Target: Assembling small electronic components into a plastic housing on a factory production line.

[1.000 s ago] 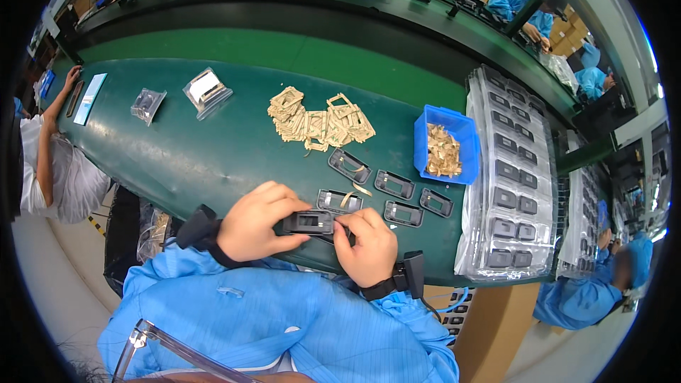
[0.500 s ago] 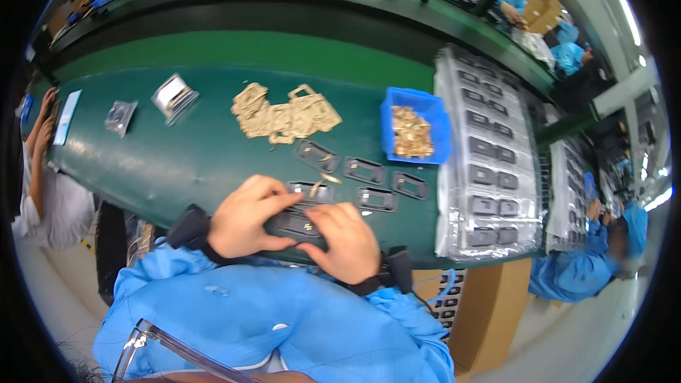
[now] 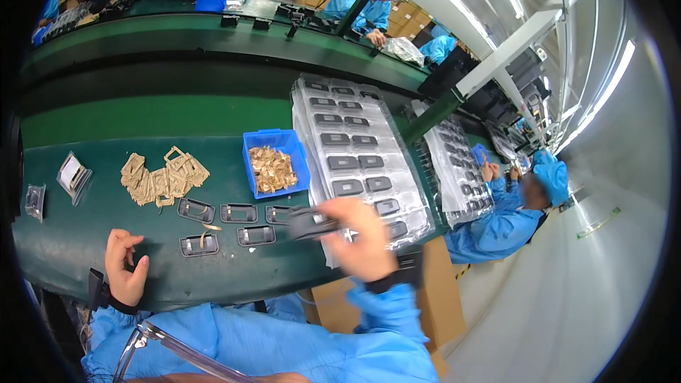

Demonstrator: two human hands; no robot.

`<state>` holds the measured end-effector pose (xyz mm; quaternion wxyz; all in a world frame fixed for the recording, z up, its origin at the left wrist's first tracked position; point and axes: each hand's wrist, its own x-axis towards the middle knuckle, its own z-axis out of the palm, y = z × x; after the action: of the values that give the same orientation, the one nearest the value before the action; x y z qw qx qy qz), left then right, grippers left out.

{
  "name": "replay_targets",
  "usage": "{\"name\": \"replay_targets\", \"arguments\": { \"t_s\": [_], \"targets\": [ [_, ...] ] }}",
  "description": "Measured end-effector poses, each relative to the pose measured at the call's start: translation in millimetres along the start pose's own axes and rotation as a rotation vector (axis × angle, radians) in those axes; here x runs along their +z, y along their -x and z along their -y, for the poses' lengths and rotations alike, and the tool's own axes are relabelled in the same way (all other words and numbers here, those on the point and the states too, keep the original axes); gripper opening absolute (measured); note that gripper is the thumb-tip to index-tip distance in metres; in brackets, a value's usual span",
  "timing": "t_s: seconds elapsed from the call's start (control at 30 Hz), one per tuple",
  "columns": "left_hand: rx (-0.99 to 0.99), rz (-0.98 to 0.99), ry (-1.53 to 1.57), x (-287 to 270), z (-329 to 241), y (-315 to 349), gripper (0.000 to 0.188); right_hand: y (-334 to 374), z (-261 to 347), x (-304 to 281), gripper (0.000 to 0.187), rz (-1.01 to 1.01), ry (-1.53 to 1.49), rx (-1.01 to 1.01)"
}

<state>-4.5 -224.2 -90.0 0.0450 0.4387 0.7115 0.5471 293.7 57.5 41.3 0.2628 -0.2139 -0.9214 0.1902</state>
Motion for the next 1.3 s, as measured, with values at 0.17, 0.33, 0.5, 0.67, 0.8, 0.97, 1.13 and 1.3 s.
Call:
{"name": "replay_targets", "arguments": {
  "t_s": [0.17,0.33,0.5,0.67,0.8,0.97,1.13,1.3],
  "targets": [
    [-0.057,0.175,0.006,10,-4,-15,0.036,-32,-121,-149,0.051,-0.079,0.359,0.227],
    [-0.096,0.153,0.028,13,-3,-21,0.035,-114,-226,-159,0.051,0.12,0.658,0.149],
    [-0.011,0.179,-0.076,13,0,-24,0.032,-187,-305,-82,0.05,0.07,0.672,0.182],
    [0.025,0.23,-0.136,16,-2,-31,0.03,-214,-354,-50,0.045,-0.007,0.555,0.413],
    [0.013,0.235,-0.151,16,3,-32,0.031,-211,-377,-61,0.045,0.029,0.557,0.348],
    [0.023,0.234,-0.161,14,6,-32,0.032,-195,-359,-82,0.049,0.18,0.486,0.466],
    [0.035,0.236,-0.165,9,2,-32,0.032,-177,-342,-77,0.05,0.275,0.469,0.446],
    [0.093,0.212,-0.162,9,-1,-27,0.032,-160,-344,-64,0.035,0.143,0.699,0.322]
  ]
}}
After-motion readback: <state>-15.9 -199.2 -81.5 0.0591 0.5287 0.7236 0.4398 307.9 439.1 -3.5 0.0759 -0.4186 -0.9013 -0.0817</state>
